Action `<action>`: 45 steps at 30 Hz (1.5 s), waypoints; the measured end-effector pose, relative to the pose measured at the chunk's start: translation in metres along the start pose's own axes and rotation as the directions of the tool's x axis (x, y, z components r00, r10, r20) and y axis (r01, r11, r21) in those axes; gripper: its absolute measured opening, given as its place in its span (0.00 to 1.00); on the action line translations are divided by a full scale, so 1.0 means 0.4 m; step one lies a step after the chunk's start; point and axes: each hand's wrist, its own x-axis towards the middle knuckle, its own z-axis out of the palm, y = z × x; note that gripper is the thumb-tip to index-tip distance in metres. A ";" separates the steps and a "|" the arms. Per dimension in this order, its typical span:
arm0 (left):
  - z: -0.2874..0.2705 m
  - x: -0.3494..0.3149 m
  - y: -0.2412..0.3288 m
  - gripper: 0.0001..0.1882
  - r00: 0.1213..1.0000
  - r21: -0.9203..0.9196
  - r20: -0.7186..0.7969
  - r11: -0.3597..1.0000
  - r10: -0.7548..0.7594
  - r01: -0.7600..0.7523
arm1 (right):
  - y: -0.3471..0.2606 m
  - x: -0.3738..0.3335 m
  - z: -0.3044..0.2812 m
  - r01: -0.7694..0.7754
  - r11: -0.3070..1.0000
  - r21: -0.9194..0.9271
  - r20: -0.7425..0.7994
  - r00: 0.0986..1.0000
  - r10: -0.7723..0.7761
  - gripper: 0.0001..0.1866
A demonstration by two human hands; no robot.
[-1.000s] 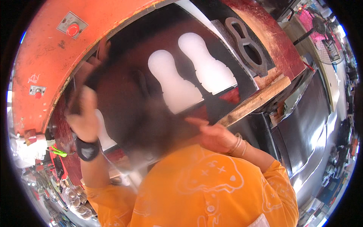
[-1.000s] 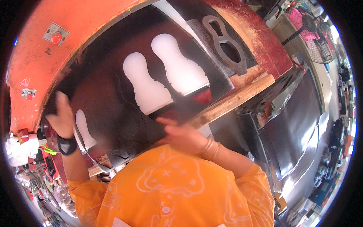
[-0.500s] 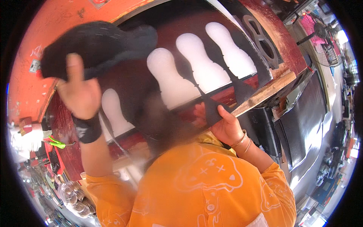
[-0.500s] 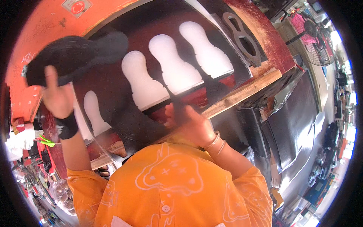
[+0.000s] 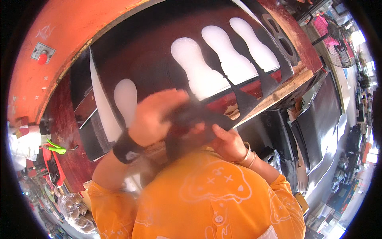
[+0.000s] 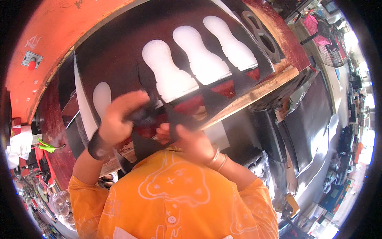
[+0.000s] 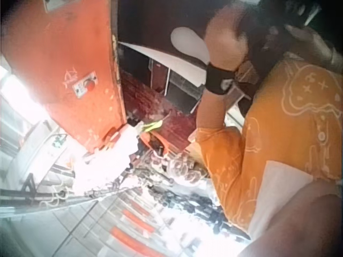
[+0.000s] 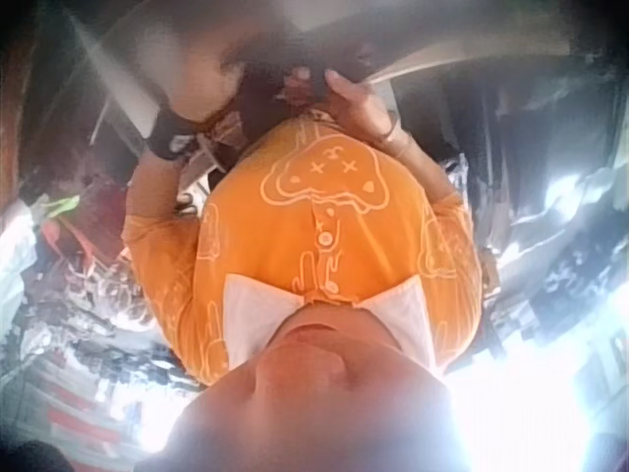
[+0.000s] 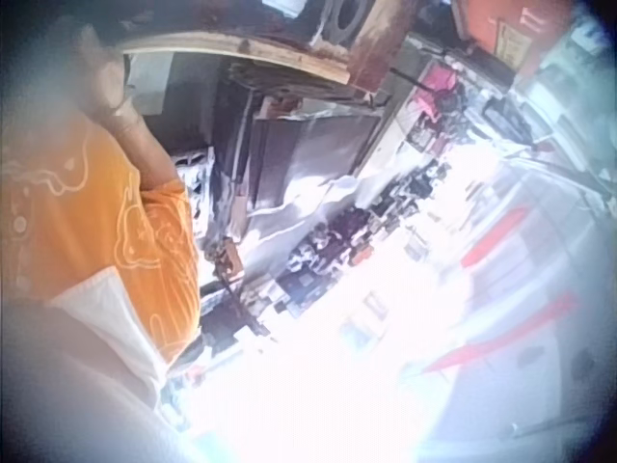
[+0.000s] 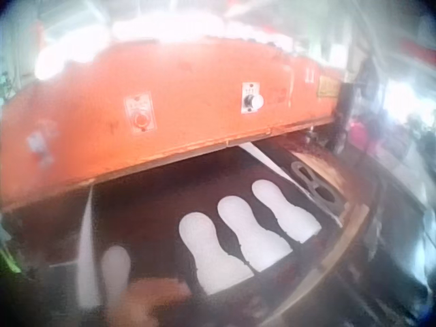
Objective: The person uses a green handheld tool to treat a black shoe insole, then places it in a plastic bag. They then repeatedly place black insoles and white shoe lasts into a red-orange machine, pressing a button after each placement.
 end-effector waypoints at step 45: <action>-0.160 -0.029 0.021 0.22 0.766 0.526 -0.471 0.837 0.437 -0.154 | -0.161 0.213 0.205 0.218 0.751 -0.623 0.153 0.976 -0.156 0.25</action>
